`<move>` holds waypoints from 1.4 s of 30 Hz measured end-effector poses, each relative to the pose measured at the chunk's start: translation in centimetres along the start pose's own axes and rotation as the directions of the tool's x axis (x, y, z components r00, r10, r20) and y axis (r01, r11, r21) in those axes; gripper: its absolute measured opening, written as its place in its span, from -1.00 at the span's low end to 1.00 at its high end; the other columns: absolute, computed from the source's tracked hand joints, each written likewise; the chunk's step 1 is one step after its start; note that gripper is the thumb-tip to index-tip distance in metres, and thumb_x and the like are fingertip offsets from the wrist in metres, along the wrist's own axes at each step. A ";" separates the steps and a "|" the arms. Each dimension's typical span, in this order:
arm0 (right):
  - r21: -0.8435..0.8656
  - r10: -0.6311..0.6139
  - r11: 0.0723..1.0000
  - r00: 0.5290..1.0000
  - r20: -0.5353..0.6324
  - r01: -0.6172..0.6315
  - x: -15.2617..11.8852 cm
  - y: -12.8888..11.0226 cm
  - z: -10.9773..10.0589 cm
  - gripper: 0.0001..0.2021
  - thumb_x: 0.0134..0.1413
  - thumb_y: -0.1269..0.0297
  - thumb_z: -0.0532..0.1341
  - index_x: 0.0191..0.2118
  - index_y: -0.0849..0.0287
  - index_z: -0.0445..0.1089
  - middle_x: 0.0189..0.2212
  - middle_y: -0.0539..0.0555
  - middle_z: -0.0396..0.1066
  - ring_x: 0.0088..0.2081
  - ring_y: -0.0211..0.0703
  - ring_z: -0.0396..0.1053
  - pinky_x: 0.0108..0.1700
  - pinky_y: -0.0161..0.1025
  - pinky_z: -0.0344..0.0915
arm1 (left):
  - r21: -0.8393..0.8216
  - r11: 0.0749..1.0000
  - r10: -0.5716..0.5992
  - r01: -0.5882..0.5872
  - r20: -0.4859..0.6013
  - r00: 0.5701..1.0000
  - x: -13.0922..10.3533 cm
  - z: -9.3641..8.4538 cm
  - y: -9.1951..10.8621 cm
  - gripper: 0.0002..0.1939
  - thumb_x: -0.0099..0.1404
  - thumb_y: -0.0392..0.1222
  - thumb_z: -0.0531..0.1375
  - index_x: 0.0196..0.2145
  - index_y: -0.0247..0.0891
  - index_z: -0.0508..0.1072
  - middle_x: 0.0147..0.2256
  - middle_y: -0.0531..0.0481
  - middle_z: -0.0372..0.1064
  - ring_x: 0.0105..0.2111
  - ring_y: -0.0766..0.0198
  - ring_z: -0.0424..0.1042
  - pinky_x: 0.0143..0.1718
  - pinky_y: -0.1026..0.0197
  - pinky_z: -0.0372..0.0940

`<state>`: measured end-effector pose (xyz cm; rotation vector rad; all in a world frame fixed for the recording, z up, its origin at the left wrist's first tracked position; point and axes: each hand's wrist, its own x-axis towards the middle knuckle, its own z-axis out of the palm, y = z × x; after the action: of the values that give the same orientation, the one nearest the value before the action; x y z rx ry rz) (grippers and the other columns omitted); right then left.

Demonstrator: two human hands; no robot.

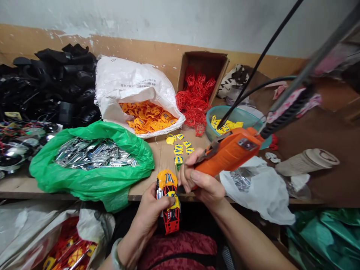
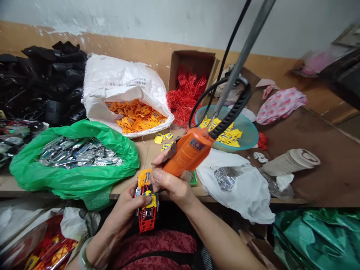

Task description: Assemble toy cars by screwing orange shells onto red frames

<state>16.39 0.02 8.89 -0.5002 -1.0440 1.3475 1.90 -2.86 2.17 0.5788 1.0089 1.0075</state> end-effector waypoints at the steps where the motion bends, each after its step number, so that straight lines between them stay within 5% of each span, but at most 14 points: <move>1: 0.006 -0.005 1.000 1.000 -0.011 0.005 0.3 -0.1 -0.2 -0.81 0.05 0.21 0.31 -0.23 0.11 0.35 -0.71 -0.20 0.15 -0.71 -0.28 0.16 -0.54 -0.24 0.21 | 0.005 1.000 -0.005 0.005 0.009 1.000 0.1 -0.2 0.1 -0.50 -0.13 -0.33 0.41 -0.15 -0.33 0.51 -0.40 -0.01 0.53 -0.47 0.26 0.42 -0.41 0.25 0.36; 8: -0.233 -0.235 0.957 0.928 -0.287 0.171 4.1 -0.7 -4.9 -0.80 -0.06 0.30 0.34 -0.26 0.14 0.39 -0.71 -0.17 0.27 -0.70 -0.30 0.22 -0.53 -0.27 0.27 | -0.053 0.999 -0.014 0.011 -0.057 0.998 -0.3 -0.9 0.4 -0.50 -0.10 -0.26 0.45 -0.14 -0.31 0.50 -0.41 -0.03 0.56 -0.50 0.19 0.50 -0.39 0.17 0.43; 14: -0.346 -0.274 0.926 0.899 -0.341 0.151 6.1 1.0 -8.3 -0.81 -0.05 0.30 0.34 -0.28 0.15 0.39 -0.70 -0.18 0.29 -0.71 -0.32 0.23 -0.58 -0.30 0.27 | -0.132 0.990 -0.048 0.039 -0.063 0.997 -0.6 -0.6 0.2 -0.40 -0.12 -0.26 0.49 -0.08 -0.30 0.50 -0.41 -0.05 0.58 -0.50 0.16 0.53 -0.41 0.18 0.45; 24: -0.358 -0.253 0.925 0.909 -0.332 0.127 5.8 2.8 -8.9 -0.81 -0.05 0.30 0.36 -0.27 0.14 0.39 -0.70 -0.17 0.32 -0.70 -0.31 0.28 -0.59 -0.33 0.30 | -0.228 0.951 -0.208 0.206 0.018 0.978 -0.2 -0.7 0.4 -0.53 -0.12 -0.26 0.50 -0.19 -0.36 0.58 -0.39 -0.12 0.61 -0.47 0.16 0.55 -0.33 0.14 0.50; 42: -0.388 -0.224 0.919 0.907 -0.357 0.074 5.8 3.5 -9.4 -0.76 -0.06 0.24 0.36 -0.26 0.15 0.35 -0.71 -0.18 0.31 -0.70 -0.30 0.28 -0.60 -0.31 0.28 | -0.200 0.970 -0.144 0.139 -0.010 0.990 0.1 -0.4 0.0 -0.51 -0.12 -0.24 0.51 -0.18 -0.34 0.56 -0.40 -0.11 0.60 -0.47 0.12 0.57 -0.35 0.12 0.50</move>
<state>21.68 8.67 3.32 -0.9120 -0.9717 0.8603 1.58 -2.82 1.91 0.3251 0.9441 0.9771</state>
